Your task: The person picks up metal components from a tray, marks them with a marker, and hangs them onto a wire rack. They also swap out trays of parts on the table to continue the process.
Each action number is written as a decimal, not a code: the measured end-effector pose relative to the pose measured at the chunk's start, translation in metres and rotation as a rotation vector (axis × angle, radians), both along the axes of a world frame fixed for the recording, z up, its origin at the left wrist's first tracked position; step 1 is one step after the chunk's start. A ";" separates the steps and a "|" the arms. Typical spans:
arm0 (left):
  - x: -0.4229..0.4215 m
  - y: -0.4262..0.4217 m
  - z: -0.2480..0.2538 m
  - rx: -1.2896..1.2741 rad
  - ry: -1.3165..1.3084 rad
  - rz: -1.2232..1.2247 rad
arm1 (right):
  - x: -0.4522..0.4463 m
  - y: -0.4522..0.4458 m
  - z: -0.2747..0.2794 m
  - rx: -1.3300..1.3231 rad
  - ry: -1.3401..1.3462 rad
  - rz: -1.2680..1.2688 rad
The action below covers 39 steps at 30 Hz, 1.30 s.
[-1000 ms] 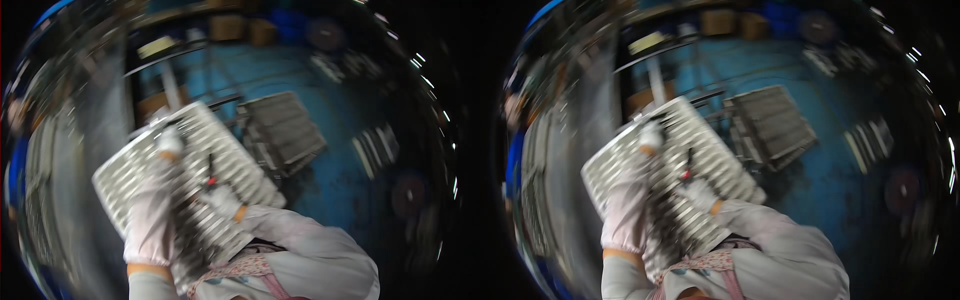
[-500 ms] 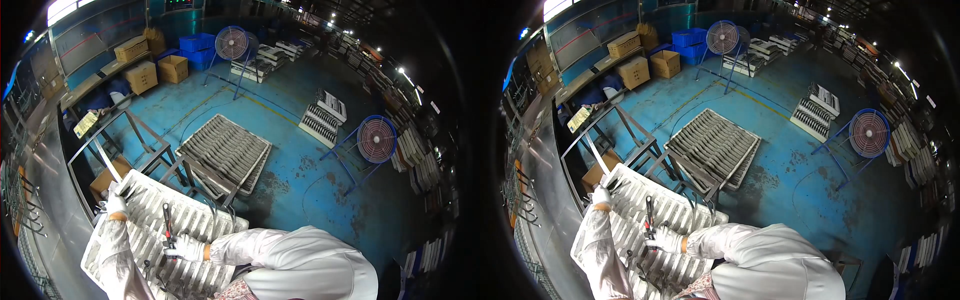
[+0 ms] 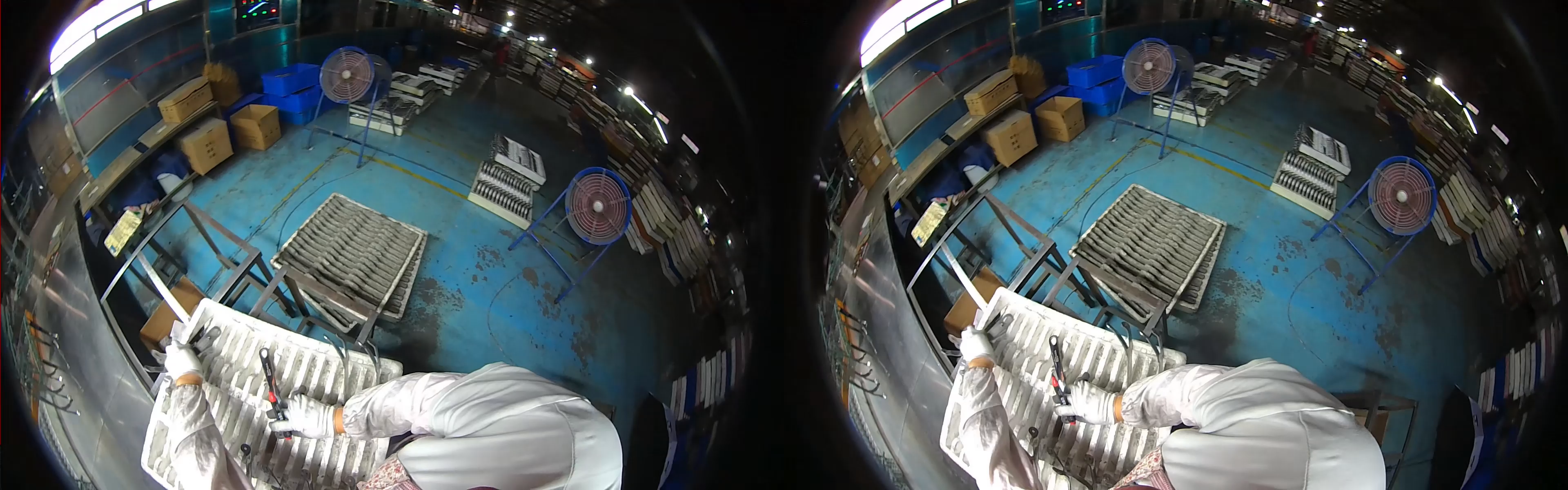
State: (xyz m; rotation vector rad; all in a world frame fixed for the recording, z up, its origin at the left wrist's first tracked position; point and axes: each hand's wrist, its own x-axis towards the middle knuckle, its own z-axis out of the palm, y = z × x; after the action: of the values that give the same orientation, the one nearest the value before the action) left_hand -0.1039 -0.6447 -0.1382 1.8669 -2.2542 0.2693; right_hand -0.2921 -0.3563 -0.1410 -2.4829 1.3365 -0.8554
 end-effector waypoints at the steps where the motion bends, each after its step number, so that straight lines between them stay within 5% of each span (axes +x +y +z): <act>1: 0.003 -0.009 -0.007 -0.050 0.038 0.061 | 0.002 0.002 -0.001 0.066 0.055 -0.034; 5: 0.031 -0.037 -0.014 0.177 0.117 0.101 | -0.002 0.004 0.024 0.114 0.017 -0.010; 6: 0.020 -0.016 0.025 0.358 -0.126 0.000 | -0.001 0.004 0.022 0.100 0.023 -0.017; 7: 0.026 -0.022 0.016 0.400 -0.089 0.052 | -0.001 0.004 0.020 0.086 0.032 -0.019; 9: 0.038 -0.042 -0.024 0.366 -0.166 0.139 | 0.002 0.002 0.015 0.068 0.019 -0.027; 17: 0.025 -0.014 0.031 0.418 -0.075 0.071 | 0.003 0.001 0.006 0.077 -0.059 -0.007; 18: 0.029 -0.023 0.023 0.430 -0.044 0.053 | 0.002 0.003 0.004 0.128 0.075 -0.027; 24: 0.056 -0.072 -0.007 0.566 -0.229 -0.050 | 0.003 0.004 -0.004 0.020 -0.062 -0.031; 31: 0.040 -0.045 0.016 0.401 -0.109 0.036 | 0.003 0.001 0.006 0.097 -0.085 -0.019; 35: 0.062 -0.077 0.015 0.518 -0.186 0.004 | 0.000 0.004 0.009 -0.016 -0.253 -0.046; 39: 0.046 -0.082 0.031 0.494 -0.138 0.067 | -0.005 0.003 0.013 0.134 0.036 0.008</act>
State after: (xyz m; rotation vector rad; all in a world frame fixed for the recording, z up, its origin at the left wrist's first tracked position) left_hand -0.0574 -0.7270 -0.1071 2.2166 -2.5258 -0.1752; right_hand -0.2968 -0.3532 -0.1282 -2.4094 1.3478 -0.6980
